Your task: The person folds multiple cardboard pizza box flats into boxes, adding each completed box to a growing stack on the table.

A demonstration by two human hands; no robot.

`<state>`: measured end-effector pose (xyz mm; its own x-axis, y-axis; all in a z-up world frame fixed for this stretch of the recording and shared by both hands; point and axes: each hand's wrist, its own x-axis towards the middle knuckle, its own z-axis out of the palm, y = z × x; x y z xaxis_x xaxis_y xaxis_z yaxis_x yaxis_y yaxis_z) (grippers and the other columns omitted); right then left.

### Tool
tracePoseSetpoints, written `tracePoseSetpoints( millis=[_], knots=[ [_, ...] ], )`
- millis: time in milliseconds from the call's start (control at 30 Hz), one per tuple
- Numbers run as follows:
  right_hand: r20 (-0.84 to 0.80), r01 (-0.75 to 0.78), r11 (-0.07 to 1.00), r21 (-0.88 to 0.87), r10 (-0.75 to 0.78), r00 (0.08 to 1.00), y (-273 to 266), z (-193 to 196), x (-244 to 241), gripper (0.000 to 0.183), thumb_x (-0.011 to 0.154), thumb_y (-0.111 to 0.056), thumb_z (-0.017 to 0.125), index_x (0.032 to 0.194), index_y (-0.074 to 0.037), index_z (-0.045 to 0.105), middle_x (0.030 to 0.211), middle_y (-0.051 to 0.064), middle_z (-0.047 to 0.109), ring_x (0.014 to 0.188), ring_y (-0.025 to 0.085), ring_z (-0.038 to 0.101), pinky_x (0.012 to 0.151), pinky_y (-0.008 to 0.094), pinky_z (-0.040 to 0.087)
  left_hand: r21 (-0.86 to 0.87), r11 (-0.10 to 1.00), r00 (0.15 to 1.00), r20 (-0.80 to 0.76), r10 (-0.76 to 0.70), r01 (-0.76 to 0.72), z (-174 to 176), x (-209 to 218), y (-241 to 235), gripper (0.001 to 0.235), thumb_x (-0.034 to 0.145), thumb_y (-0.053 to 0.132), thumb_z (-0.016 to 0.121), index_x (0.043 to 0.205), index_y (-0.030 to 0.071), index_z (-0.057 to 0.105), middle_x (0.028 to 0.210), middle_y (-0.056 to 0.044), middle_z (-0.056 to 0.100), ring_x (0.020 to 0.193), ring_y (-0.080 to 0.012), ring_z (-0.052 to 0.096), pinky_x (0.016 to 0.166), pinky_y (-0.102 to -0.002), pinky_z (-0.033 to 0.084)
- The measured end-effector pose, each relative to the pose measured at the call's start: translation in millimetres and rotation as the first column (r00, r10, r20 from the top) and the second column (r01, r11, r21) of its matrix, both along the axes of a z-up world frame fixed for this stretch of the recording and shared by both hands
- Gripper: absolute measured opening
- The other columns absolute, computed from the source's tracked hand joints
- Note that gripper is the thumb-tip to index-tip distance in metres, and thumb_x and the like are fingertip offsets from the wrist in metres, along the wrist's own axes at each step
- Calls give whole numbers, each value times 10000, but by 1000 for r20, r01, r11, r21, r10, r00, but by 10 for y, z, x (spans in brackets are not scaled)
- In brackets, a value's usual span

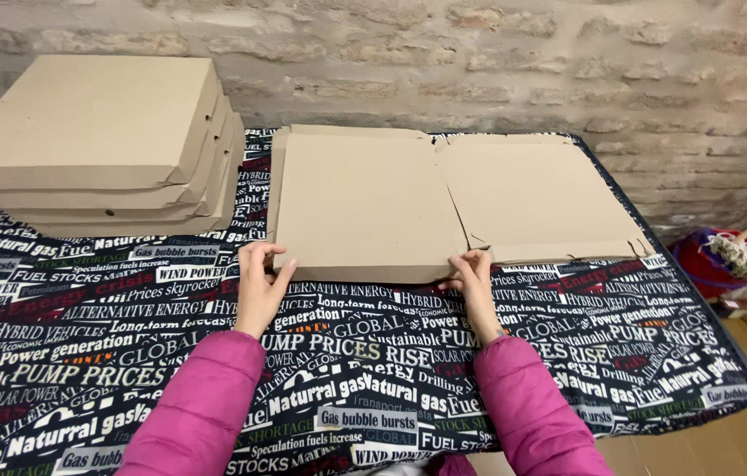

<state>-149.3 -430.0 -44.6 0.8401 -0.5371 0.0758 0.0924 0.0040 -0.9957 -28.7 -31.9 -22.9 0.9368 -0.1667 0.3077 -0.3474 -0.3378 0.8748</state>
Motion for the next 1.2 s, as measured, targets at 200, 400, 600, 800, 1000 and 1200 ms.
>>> tracePoseSetpoints(
  millis=[200, 400, 600, 800, 1000, 1200],
  knots=[
    [-66, -113, 962, 249, 133, 989, 113, 197, -26, 567, 1000, -260, 722, 1434, -4, 460, 1162, 214, 567, 794, 382, 775, 653, 383, 685, -342, 940, 978, -195, -68, -3, 2, 145, 75, 620, 955, 164, 794, 1509, 145, 516, 1527, -241, 399, 1347, -551, 598, 1078, -555, 563],
    [11, -304, 886, 349, 320, 947, 244, 207, -131, 725, 899, -262, 723, 1512, -41, 406, 1071, 289, 676, 730, 412, 780, 587, 404, 680, -634, 772, 927, -314, -203, -45, 300, 10, 208, 647, 938, 50, 627, 1580, 107, 578, 1607, -107, 534, 1444, -246, 489, 1249, -451, 378],
    [11, -278, 878, 390, 297, 955, 357, 214, -132, 582, 857, -304, 722, 1358, -47, 576, 883, 278, 699, 580, 359, 751, 396, 315, 593, -761, 644, 933, -278, -227, -70, 643, -382, -3, 720, 1009, 125, 611, 1679, 75, 352, 1614, -206, 391, 1519, -331, 390, 1325, -512, 258],
    [209, -303, 916, 264, 252, 945, 1152, 567, -338, 831, 838, -141, 773, 1572, -77, 390, 1171, 181, 647, 819, 306, 756, 518, 355, 671, -666, 743, 863, -412, -292, -67, 493, -680, -442, 937, 959, 140, 797, 1678, 132, 197, 1604, -234, 504, 1280, -333, 662, 968, -405, 623],
    [323, -541, 840, 30, 504, 801, 1213, 654, -422, 911, 891, -250, 827, 1545, -105, 209, 1269, 236, 695, 759, 235, 764, 591, 348, 688, -716, 665, 859, -462, -222, -213, 1213, -797, -152, 986, 776, 105, 778, 1664, 162, 354, 1525, -155, 631, 1311, -317, 659, 1114, -501, 557],
    [316, -409, 912, -14, 392, 864, 919, 641, -406, 814, 953, -162, 654, 1648, -98, 235, 1193, 236, 686, 696, 261, 752, 592, 349, 633, -865, 450, 965, -261, -21, -224, 1240, 84, 975, 355, 957, 173, 657, 1300, 81, 667, 1370, -136, 752, 1215, -257, 708, 1016, -393, 593]
  ],
)
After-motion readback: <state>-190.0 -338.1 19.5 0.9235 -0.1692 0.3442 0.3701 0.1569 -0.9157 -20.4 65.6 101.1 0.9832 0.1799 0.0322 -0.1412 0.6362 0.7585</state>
